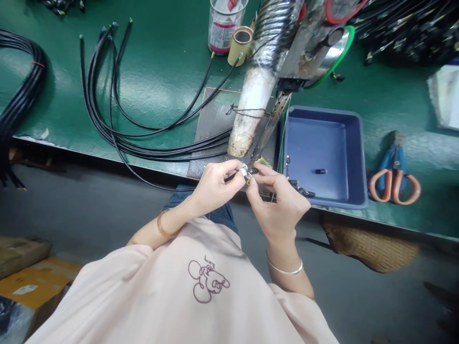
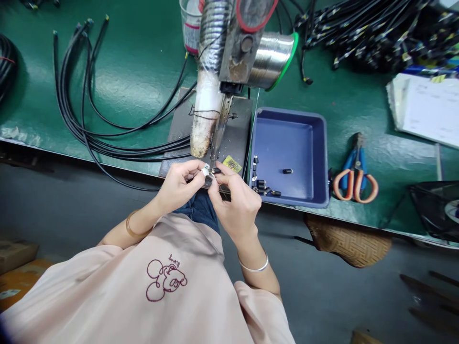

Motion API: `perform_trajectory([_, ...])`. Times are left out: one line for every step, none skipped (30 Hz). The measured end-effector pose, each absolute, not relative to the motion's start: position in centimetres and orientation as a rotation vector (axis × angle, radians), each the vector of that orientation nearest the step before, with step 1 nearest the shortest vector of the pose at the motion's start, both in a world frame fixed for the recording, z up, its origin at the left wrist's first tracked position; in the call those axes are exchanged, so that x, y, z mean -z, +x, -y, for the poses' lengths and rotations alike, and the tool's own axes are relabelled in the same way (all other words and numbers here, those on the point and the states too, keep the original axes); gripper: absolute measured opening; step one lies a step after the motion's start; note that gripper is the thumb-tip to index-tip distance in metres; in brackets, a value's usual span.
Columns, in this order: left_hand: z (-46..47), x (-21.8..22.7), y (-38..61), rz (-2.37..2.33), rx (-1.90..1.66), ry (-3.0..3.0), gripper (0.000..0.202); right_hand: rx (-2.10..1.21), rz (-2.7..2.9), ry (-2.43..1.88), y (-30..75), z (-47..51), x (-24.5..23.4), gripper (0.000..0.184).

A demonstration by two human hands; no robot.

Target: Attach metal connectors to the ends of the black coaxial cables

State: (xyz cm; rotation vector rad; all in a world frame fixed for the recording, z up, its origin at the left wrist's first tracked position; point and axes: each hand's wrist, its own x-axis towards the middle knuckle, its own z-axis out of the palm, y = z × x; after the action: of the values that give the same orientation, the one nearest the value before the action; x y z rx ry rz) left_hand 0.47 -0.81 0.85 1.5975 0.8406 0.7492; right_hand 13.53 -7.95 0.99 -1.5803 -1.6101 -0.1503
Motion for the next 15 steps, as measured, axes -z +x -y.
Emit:
perform_trajectory([0.82, -0.87, 0.47, -0.844, -0.747, 1.597, 0.018, 0.158, 1.612, -1.583, 13.49, 7.97, -1.05, 0.014])
perform_trajectory([0.84, -0.88, 0.46, -0.846, -0.743, 1.597, 0.018, 0.171, 1.618, -1.585, 13.45, 8.01, -1.12, 0.014])
perform_trajectory([0.85, -0.89, 0.45, -0.847, -0.739, 1.596, 0.018, 0.185, 1.625, -1.584, 13.42, 8.05, -1.17, 0.014])
perform_trajectory([0.86, -0.91, 0.44, -0.849, -0.738, 1.595, 0.018, 0.198, 1.631, -1.581, 13.40, 8.10, -1.23, 0.015])
perform_trajectory([0.87, -0.94, 0.43, -0.849, -0.736, 1.592, 0.018, 0.205, 1.637, -1.578, 13.38, 8.15, -1.28, 0.015])
perform_trajectory([0.87, -0.98, 0.42, -0.851, -0.733, 1.588, 0.018, 0.209, 1.641, -1.578, 13.38, 8.19, -1.32, 0.015])
perform_trajectory([0.87, -1.04, 0.42, -0.853, -0.730, 1.582, 0.018, 0.214, 1.648, -1.576, 13.38, 8.22, -1.36, 0.015])
perform_trajectory([0.87, -1.11, 0.42, -0.853, -0.727, 1.576, 0.018, 0.221, 1.655, -1.572, 13.38, 8.25, -1.39, 0.015])
perform_trajectory([0.86, -1.17, 0.44, -0.854, -0.728, 1.570, 0.018, 0.230, 1.664, -1.568, 13.39, 8.26, -1.42, 0.015])
perform_trajectory([0.86, -1.23, 0.46, -0.855, -0.726, 1.565, 0.019, 0.240, 1.674, -1.564, 13.39, 8.25, -1.44, 0.015])
perform_trajectory([0.85, -1.27, 0.48, -0.855, -0.723, 1.563, 0.019, 0.250, 1.681, -1.562, 13.40, 8.24, -1.44, 0.015])
perform_trajectory([0.85, -1.29, 0.51, -0.855, -0.722, 1.561, 0.019, 0.259, 1.686, -1.561, 13.40, 8.23, -1.44, 0.015])
perform_trajectory([0.84, -1.29, 0.52, -0.854, -0.723, 1.561, 0.019, 0.264, 1.688, -1.562, 13.41, 8.22, -1.43, 0.014])
perform_trajectory([0.84, -1.26, 0.53, -0.854, -0.725, 1.562, 0.019, 0.268, 1.688, -1.562, 13.42, 8.21, -1.40, 0.014])
perform_trajectory([0.84, -1.23, 0.53, -0.855, -0.726, 1.562, 0.018, 0.273, 1.690, -1.558, 13.44, 8.21, -1.37, 0.014])
